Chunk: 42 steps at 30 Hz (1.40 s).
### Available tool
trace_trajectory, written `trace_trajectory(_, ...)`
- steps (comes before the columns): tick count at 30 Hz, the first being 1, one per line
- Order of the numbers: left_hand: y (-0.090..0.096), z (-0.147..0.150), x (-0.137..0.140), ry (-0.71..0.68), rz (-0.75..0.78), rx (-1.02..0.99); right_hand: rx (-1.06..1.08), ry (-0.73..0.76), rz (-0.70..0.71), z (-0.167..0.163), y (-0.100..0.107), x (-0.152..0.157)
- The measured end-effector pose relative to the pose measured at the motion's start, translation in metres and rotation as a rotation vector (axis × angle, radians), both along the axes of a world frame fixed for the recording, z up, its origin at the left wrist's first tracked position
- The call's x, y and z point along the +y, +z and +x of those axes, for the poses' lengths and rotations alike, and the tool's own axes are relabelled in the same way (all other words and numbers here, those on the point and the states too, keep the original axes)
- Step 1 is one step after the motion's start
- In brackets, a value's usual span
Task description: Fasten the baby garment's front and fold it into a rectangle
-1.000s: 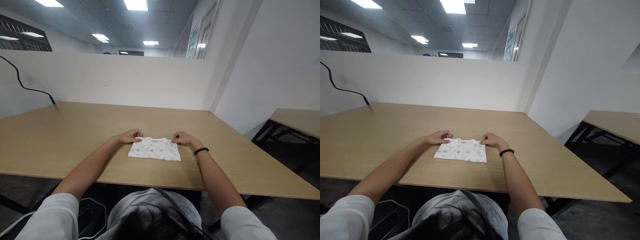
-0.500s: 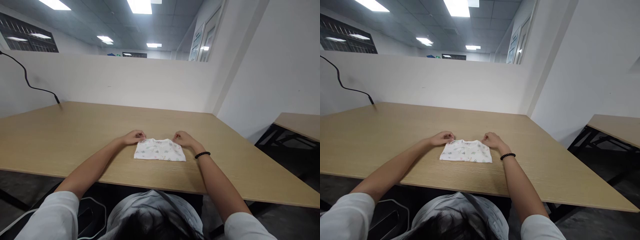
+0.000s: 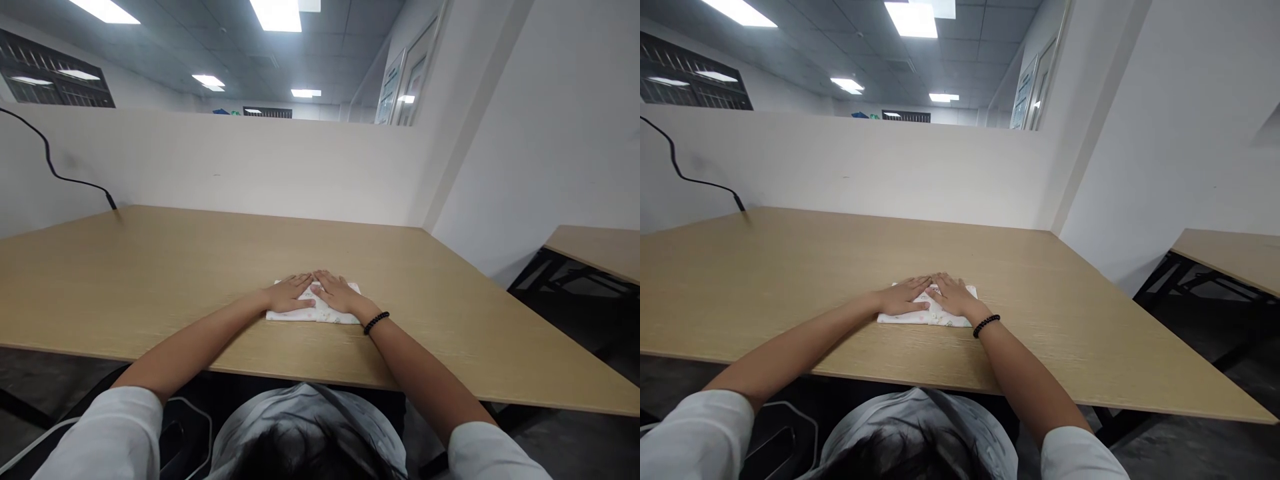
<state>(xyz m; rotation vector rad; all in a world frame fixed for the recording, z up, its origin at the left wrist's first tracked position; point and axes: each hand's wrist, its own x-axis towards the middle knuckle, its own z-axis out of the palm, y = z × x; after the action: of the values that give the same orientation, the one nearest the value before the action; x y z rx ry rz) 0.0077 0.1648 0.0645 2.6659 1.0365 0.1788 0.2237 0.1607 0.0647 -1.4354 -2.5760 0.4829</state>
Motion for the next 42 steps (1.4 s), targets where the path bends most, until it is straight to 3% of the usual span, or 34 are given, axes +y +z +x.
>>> trace_trajectory(6, 0.007, -0.021, 0.016, 0.102, 0.0, 0.092, -0.057, -0.124, 0.016, 0.02, 0.003, 0.009)
trace_trajectory(13, 0.001, -0.051, 0.033, 0.261, -0.004, 0.083, -0.108, -0.463, -0.021, 0.054, -0.002, 0.024)
trace_trajectory(17, -0.006, -0.069, 0.049, 0.407, 0.023, 0.158, -0.118, -0.613, 0.008, 0.069, 0.0, 0.027)
trace_trajectory(21, -0.009, -0.088, 0.063, 0.592, 0.058, 0.174, 0.01, -0.733, 0.085, 0.066, 0.017, 0.023)
trace_trajectory(24, -0.01, -0.097, 0.066, 0.693, 0.088, 0.153, 0.163, -0.633, 0.17, 0.048, 0.032, 0.012)
trace_trajectory(27, -0.01, -0.096, 0.064, 0.69, 0.113, 0.13, 0.186, -0.335, 0.219, 0.021, 0.036, -0.006)
trace_trajectory(30, -0.011, -0.089, 0.062, 0.626, 0.119, 0.123, 0.09, 0.02, 0.081, -0.004, 0.031, -0.027)
trace_trajectory(32, -0.012, -0.084, 0.06, 0.565, 0.111, 0.124, 0.012, 0.167, -0.024, -0.015, 0.027, -0.038)
trace_trajectory(36, -0.011, -0.082, 0.056, 0.474, 0.079, 0.137, -0.04, 0.184, -0.032, -0.023, 0.025, -0.046)
trace_trajectory(42, 0.001, -0.072, 0.051, 0.512, 0.017, 0.213, -0.111, 0.107, 0.045, -0.031, 0.025, -0.051)
